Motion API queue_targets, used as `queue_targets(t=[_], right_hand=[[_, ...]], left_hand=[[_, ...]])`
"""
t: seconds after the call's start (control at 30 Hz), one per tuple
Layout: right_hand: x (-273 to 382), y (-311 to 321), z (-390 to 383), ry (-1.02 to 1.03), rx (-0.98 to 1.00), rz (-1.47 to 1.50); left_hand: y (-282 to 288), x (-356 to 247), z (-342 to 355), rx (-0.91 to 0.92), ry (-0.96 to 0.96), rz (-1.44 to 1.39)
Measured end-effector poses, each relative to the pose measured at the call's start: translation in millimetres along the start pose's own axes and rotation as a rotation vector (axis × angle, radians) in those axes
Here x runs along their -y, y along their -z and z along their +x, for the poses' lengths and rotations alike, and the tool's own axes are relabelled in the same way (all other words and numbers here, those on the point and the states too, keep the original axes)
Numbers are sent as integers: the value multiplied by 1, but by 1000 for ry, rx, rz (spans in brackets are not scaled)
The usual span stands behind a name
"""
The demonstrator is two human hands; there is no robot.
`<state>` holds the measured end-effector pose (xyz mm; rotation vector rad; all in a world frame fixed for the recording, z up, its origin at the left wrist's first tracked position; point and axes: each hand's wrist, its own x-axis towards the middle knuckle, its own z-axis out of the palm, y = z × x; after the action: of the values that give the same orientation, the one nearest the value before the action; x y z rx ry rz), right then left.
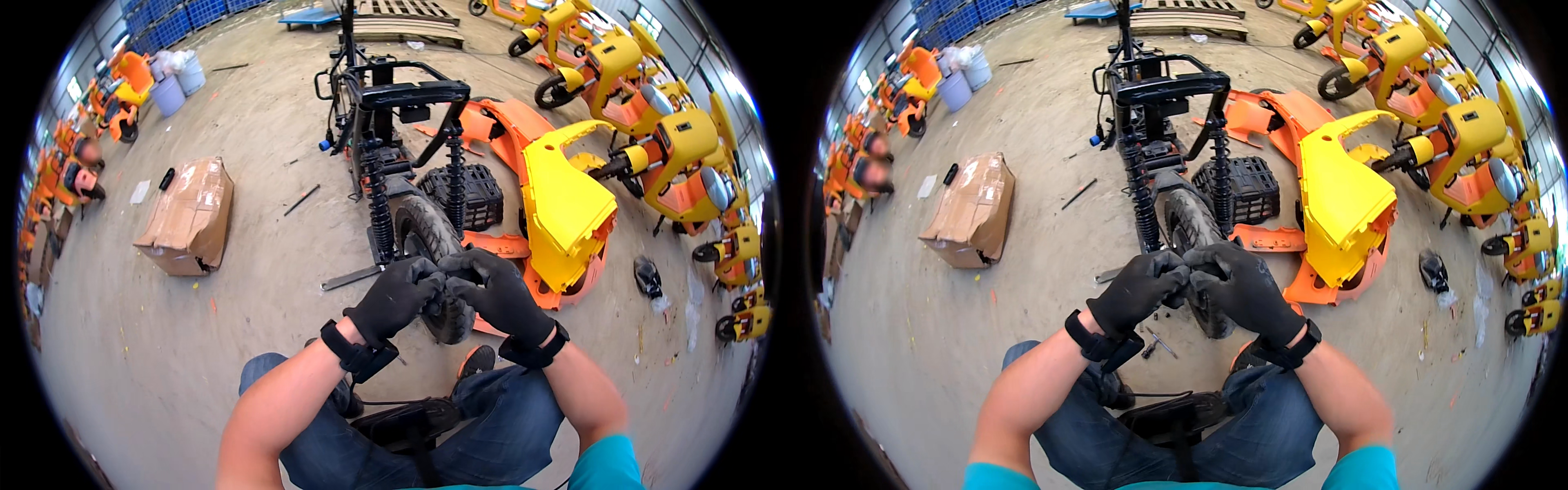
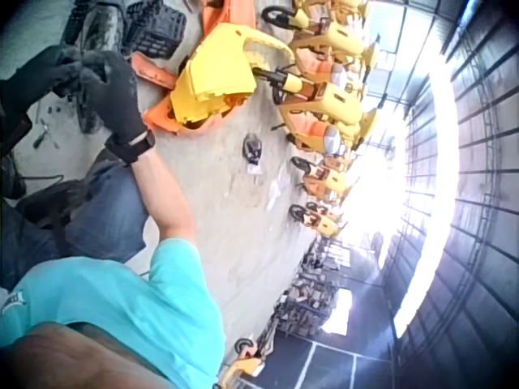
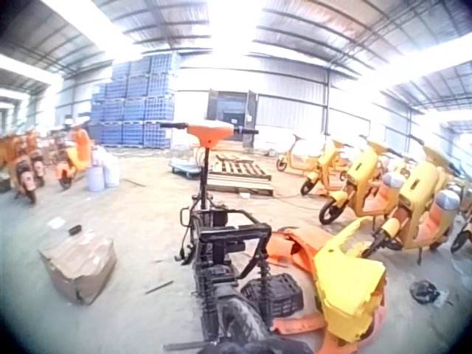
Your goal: The person installs a motor cable onto a scooter wheel, tightens a nut on the axle, and adjusts the wiring harness.
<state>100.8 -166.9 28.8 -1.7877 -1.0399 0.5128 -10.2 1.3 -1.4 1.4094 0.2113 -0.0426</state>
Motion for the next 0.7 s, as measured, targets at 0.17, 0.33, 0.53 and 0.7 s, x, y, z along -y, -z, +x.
queue_targets(t=[0.17, 0.33, 0.53, 0.7], right_hand=[[2, 1, 2, -6, 15, -52], [1, -4, 2, -62, 19, -105], [-13, -2, -4, 0, -66, -79], [-11, -3, 3, -60, 51, 25]], left_hand=[[2, 5, 4, -103, -82, 81], [4, 7, 2, -148, -109, 113], [-6, 2, 1, -153, -179, 229], [-6, -7, -8, -149, -123, 348]])
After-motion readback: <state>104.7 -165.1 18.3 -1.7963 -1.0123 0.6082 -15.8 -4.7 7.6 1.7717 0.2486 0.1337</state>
